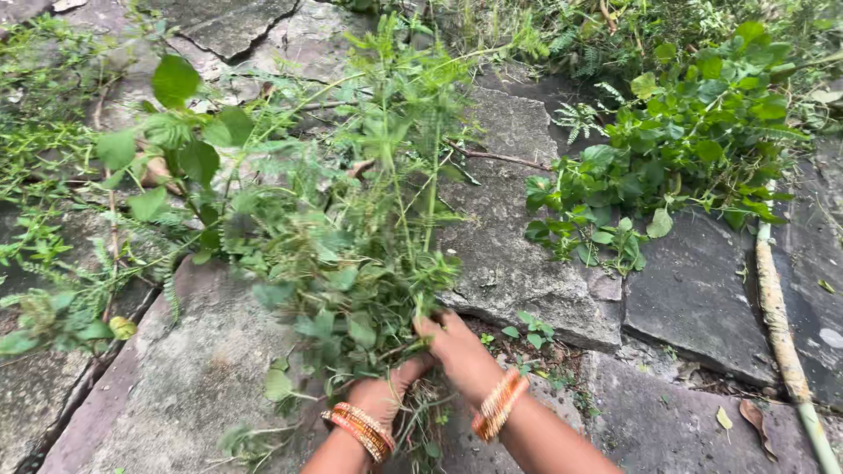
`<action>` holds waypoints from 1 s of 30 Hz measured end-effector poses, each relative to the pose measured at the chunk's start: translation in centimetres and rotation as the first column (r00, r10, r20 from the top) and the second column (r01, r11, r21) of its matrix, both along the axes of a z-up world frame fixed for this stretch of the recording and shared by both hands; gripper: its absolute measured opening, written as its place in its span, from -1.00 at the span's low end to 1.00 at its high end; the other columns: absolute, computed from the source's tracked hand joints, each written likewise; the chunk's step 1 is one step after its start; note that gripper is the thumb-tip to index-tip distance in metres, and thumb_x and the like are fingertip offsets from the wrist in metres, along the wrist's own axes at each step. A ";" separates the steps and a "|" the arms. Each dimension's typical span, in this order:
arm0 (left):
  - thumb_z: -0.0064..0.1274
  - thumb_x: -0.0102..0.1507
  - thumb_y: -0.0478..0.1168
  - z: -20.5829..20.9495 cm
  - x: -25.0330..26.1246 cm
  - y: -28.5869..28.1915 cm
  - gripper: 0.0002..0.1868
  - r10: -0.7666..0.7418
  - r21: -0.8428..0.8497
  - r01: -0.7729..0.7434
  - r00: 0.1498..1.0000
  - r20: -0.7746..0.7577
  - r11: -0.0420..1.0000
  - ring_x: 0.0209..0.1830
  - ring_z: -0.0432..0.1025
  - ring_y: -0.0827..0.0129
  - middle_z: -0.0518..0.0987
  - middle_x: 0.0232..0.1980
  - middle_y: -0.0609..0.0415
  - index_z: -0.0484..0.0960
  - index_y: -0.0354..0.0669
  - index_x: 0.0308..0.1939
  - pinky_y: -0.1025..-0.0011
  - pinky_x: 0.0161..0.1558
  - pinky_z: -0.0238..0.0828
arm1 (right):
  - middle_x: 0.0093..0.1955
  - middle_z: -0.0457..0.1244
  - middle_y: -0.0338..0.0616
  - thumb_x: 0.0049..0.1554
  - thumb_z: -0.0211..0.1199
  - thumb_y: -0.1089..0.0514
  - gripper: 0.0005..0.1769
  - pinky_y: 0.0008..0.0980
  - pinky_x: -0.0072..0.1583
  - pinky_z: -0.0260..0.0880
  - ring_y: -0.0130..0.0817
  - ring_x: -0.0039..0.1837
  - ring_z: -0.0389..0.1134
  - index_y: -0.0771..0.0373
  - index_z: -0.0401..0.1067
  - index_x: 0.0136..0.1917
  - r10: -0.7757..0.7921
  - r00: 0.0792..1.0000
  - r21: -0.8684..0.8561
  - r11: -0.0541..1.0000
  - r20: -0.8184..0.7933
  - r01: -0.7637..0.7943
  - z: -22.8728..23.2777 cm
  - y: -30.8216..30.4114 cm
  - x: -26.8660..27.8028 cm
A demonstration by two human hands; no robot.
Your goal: The person pulls weeds from between stone pavers by hand, gathering the uprooted plants into a pile.
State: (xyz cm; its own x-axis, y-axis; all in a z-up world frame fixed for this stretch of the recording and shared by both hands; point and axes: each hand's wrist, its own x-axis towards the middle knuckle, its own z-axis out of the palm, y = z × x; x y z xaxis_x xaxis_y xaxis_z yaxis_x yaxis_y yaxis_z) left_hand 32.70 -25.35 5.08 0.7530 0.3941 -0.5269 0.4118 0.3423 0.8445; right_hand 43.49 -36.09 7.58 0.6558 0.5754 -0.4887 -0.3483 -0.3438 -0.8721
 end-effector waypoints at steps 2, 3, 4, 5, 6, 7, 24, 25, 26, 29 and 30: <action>0.40 -0.12 0.19 -1.0 0.2 -0.5 -0.09 0.065 -0.057 -0.070 0.995 -0.081 0.996 0.20 0.50 0.28 0.65 0.27 0.11 0.61 -0.11 0.25 0.27 0.29 0.35 | 0.25 0.36 -0.08 0.15 0.22 -0.07 -0.43 -0.36 0.24 0.37 -0.41 0.19 0.40 0.23 0.32 0.35 -0.060 0.979 -0.039 0.997 0.193 0.069 -1.1 -2.8 -0.6; 0.43 -0.12 0.19 -1.2 0.2 -0.5 -0.09 0.134 -0.102 -0.152 0.977 -0.163 0.983 0.18 0.51 0.26 0.64 0.26 0.07 0.62 -0.18 0.23 0.26 0.27 0.38 | 0.26 0.33 -0.15 0.11 0.30 -0.03 -0.42 -0.40 0.24 0.40 -0.47 0.23 0.40 0.24 0.32 0.33 -0.101 0.918 -0.061 0.989 0.384 0.135 -1.9 -4.3 -0.6; 0.43 -0.12 0.19 -1.4 0.2 -0.5 -0.09 0.134 -0.101 -0.152 0.977 -0.167 0.983 0.18 0.51 0.26 0.64 0.26 0.07 0.62 -0.18 0.23 0.26 0.27 0.38 | 0.18 0.36 -0.12 0.08 0.31 0.01 -0.43 -0.35 0.19 0.44 -0.42 0.14 0.42 0.23 0.33 0.31 -0.230 0.881 -0.130 0.943 0.414 0.307 -2.8 -5.8 -0.4; 0.39 -0.13 0.22 -1.4 0.1 -0.5 -0.08 0.108 -0.133 -0.131 0.980 -0.165 0.982 0.15 0.52 0.26 0.66 0.25 0.07 0.65 -0.20 0.21 0.28 0.25 0.36 | 0.11 0.39 -0.08 0.04 0.32 0.04 -0.44 -0.31 0.14 0.47 -0.37 0.05 0.44 0.23 0.34 0.28 -0.347 0.821 -0.194 0.861 0.453 0.470 -3.5 -7.7 0.0; 0.35 -0.15 0.24 -1.5 0.1 -0.7 -0.08 0.082 -0.165 -0.109 0.983 -0.162 0.980 0.12 0.52 0.27 0.68 0.23 0.06 0.68 -0.21 0.20 0.30 0.22 0.35 | 0.09 0.35 -0.01 0.03 0.33 0.03 -0.41 -0.26 0.13 0.49 -0.29 0.04 0.41 0.26 0.32 0.28 -0.412 0.754 -0.129 0.831 0.511 0.542 -4.1 -9.2 0.9; 0.35 -0.15 0.24 -1.6 0.3 -0.8 -0.08 0.082 -0.166 -0.109 0.983 -0.162 0.980 0.12 0.52 0.27 0.68 0.23 0.06 0.68 -0.21 0.20 0.30 0.22 0.35 | 0.06 0.32 0.07 0.02 0.35 0.03 -0.39 -0.21 0.12 0.50 -0.21 0.03 0.38 0.29 0.30 0.28 -0.474 0.677 -0.057 0.795 0.564 0.604 -4.7 -10.4 2.0; 0.41 -0.17 0.23 -0.7 -0.8 -0.2 -0.02 0.141 -0.024 -0.150 0.962 -0.234 0.988 0.15 0.49 0.28 0.62 0.25 0.01 0.63 -0.31 0.20 0.36 0.24 0.32 | -0.25 0.35 0.07 0.30 -0.02 -0.01 -0.76 -0.01 -0.07 0.40 0.08 -0.17 0.42 0.11 0.32 0.14 -0.083 0.710 -0.341 0.834 0.699 0.433 -4.0 -12.7 6.1; 0.41 -0.17 0.23 -0.5 -1.2 0.2 -0.02 0.145 -0.024 -0.154 0.962 -0.233 0.988 0.15 0.49 0.28 0.62 0.25 0.01 0.63 -0.31 0.20 0.36 0.24 0.32 | -0.22 0.34 0.12 0.29 0.02 0.00 -0.76 0.02 -0.05 0.36 0.13 -0.15 0.39 0.14 0.31 0.14 0.037 0.622 -0.400 0.795 0.782 0.456 -3.5 -12.5 6.2; 0.42 -0.17 0.22 -0.3 -1.7 0.7 -0.03 0.162 -0.046 -0.180 0.950 -0.266 0.983 0.14 0.51 0.26 0.64 0.23 -0.03 0.65 -0.36 0.17 0.34 0.23 0.35 | -0.22 0.34 0.12 0.29 0.02 0.00 -0.76 0.02 -0.05 0.36 0.13 -0.15 0.39 0.14 0.31 0.14 0.039 0.620 -0.399 0.797 0.783 0.453 -3.0 -12.2 5.8; 0.42 -0.17 0.22 0.3 -2.3 3.0 -0.04 0.193 -0.036 -0.212 0.939 -0.285 0.977 0.11 0.54 0.22 0.68 0.20 -0.06 0.67 -0.41 0.14 0.31 0.22 0.38 | -0.21 0.35 0.14 0.27 0.03 -0.02 -0.76 0.06 -0.04 0.35 0.16 -0.13 0.40 0.11 0.31 0.12 0.048 0.721 -0.526 0.717 0.691 0.457 -0.4 -9.9 4.1; 0.41 -0.17 0.24 0.5 -2.6 3.9 -0.03 0.200 -0.008 -0.211 0.938 -0.282 0.977 0.10 0.54 0.21 0.69 0.19 -0.06 0.67 -0.41 0.13 0.31 0.22 0.39 | -0.21 0.35 0.12 0.28 0.04 -0.01 -0.76 0.04 -0.06 0.34 0.14 -0.13 0.39 0.14 0.30 0.11 0.089 0.664 -0.476 0.767 0.742 0.430 0.5 -8.9 3.5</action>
